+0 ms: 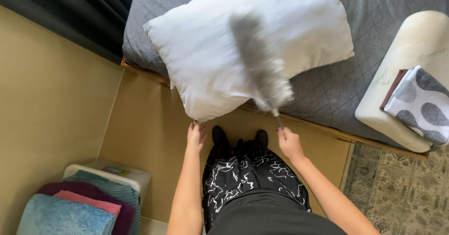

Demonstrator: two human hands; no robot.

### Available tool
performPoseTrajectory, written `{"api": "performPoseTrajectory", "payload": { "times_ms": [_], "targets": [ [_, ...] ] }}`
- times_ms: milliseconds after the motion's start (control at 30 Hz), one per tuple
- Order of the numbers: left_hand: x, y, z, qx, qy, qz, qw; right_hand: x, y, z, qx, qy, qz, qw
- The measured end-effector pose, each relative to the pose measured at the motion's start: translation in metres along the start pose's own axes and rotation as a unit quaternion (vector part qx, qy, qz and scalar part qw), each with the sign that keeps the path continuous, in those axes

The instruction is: Folding a patterned pillowcase and then using a duster to clean a white pillow on a bed.

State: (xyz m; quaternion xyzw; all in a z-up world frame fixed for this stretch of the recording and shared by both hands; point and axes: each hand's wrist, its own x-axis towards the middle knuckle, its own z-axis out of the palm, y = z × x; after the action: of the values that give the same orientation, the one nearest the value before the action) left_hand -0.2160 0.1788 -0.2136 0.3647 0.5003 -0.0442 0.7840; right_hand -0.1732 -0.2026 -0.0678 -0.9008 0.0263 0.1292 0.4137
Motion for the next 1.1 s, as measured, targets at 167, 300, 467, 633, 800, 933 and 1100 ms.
{"api": "performPoseTrajectory", "payload": {
  "times_ms": [167,300,467,633,800,933,1100],
  "targets": [
    [0.098,-0.053,-0.051,0.073,0.031,0.019,0.997,-0.020,0.001,0.026,-0.149,-0.158,-0.128,0.968],
    [0.059,-0.039,-0.076,0.096,0.010,0.166,0.981,-0.032,-0.027,0.022,-0.146,-0.153,-0.170,0.962],
    [-0.031,0.025,-0.057,0.135,-0.027,0.163,0.977,-0.025,-0.034,0.030,0.003,0.017,-0.059,0.998],
    [-0.027,0.023,-0.065,0.169,-0.069,0.104,0.978,-0.024,-0.004,0.056,-0.030,-0.008,-0.041,0.999],
    [0.046,-0.032,-0.113,0.227,-0.016,0.074,0.971,-0.038,-0.020,0.048,-0.176,-0.093,-0.175,0.964],
    [0.010,0.000,-0.089,0.219,-0.074,0.068,0.970,-0.038,-0.026,0.038,-0.201,-0.008,-0.130,0.971],
    [0.013,0.003,-0.085,0.286,-0.062,0.096,0.951,0.028,0.017,0.006,-0.017,0.206,0.117,0.971]
  ]
}}
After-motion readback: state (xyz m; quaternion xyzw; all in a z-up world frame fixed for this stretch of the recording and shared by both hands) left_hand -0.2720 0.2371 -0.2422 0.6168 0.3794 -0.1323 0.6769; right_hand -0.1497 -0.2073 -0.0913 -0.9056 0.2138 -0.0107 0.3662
